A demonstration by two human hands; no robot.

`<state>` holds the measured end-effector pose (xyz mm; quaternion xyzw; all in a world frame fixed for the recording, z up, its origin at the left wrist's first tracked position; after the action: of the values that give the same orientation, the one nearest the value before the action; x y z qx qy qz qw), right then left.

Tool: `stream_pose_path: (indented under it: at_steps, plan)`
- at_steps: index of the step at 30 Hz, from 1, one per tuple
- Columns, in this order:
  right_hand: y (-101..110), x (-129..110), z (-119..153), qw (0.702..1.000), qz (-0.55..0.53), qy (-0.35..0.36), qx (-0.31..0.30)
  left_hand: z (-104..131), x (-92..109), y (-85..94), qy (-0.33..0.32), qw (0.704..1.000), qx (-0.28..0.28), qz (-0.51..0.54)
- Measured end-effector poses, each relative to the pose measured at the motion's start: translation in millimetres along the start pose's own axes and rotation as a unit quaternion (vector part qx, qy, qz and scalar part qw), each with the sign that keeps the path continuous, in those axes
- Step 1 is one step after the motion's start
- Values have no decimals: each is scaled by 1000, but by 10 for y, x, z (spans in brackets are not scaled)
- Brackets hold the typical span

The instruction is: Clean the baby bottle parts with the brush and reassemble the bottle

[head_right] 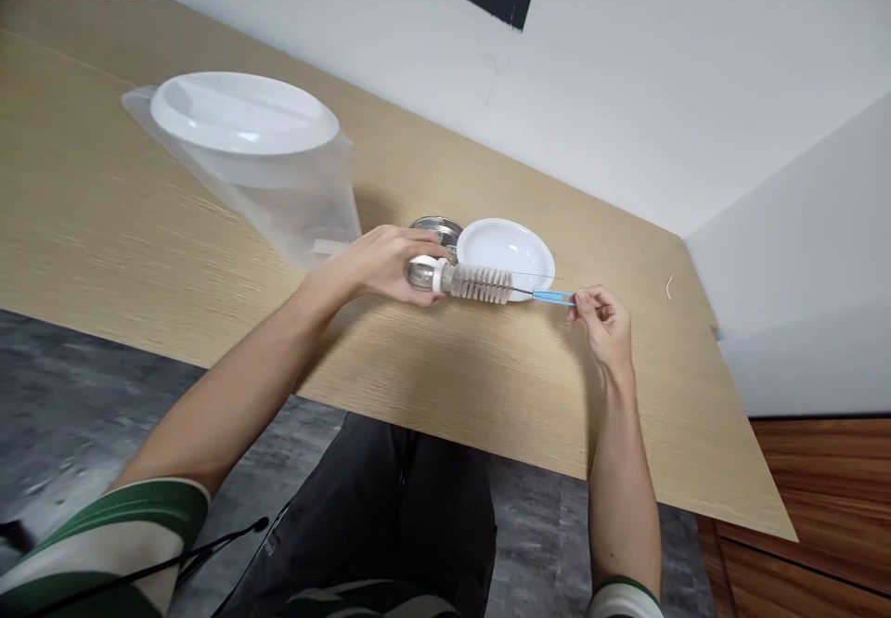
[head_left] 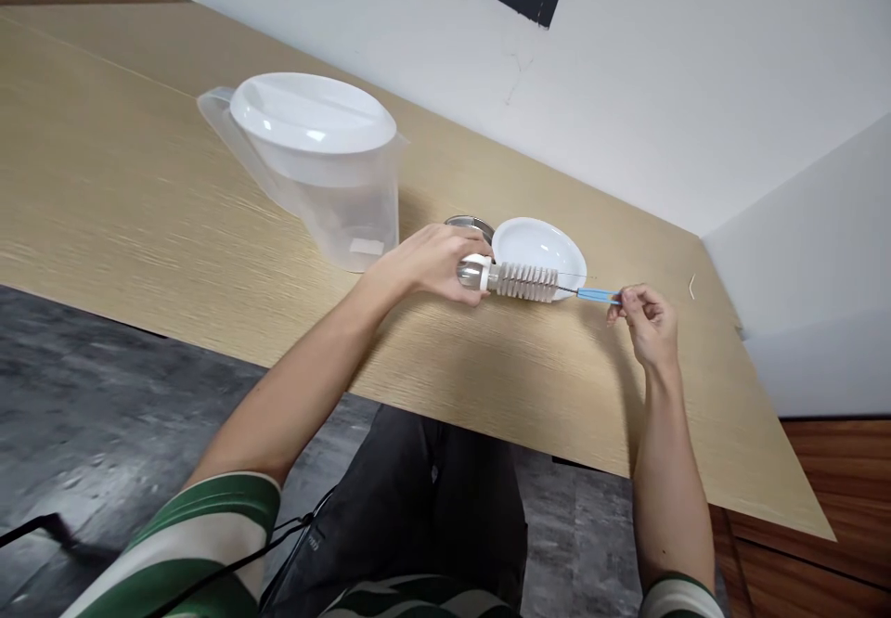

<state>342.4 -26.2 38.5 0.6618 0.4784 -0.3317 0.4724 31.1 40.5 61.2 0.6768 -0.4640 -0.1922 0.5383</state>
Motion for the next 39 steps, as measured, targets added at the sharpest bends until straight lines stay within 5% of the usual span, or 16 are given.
stream_pose_path:
  at_steps: [8,14,20,24,34,39]
  plan:
    - [35,-15,13,998,8,17,55,-3,-34,29,3,1000,2,29]
    - [-47,76,-11,997,72,-9,15,3,-4,35,-3,1000,13,16]
    - [124,-19,22,993,32,63,91,4,-65,47,-1,999,18,27]
    - [148,32,30,989,80,41,119,14,-100,61,1,999,24,28]
    - [-40,61,-2,994,98,-5,38,18,-87,55,7,999,29,-11]
    - [91,-37,18,992,48,66,99,10,-121,60,6,1000,24,13]
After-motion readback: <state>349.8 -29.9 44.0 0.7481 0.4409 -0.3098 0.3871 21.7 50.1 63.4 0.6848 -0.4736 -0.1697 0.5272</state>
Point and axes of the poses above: each hand's wrist, its own z-axis away from the middle knuckle, its own y-axis out of the back of the hand, x = y × z, the point moved 8 cm from there along -z, towards the middle knuckle, and after that the axes turned 8 degrees about -x, right-handed, at the moved point
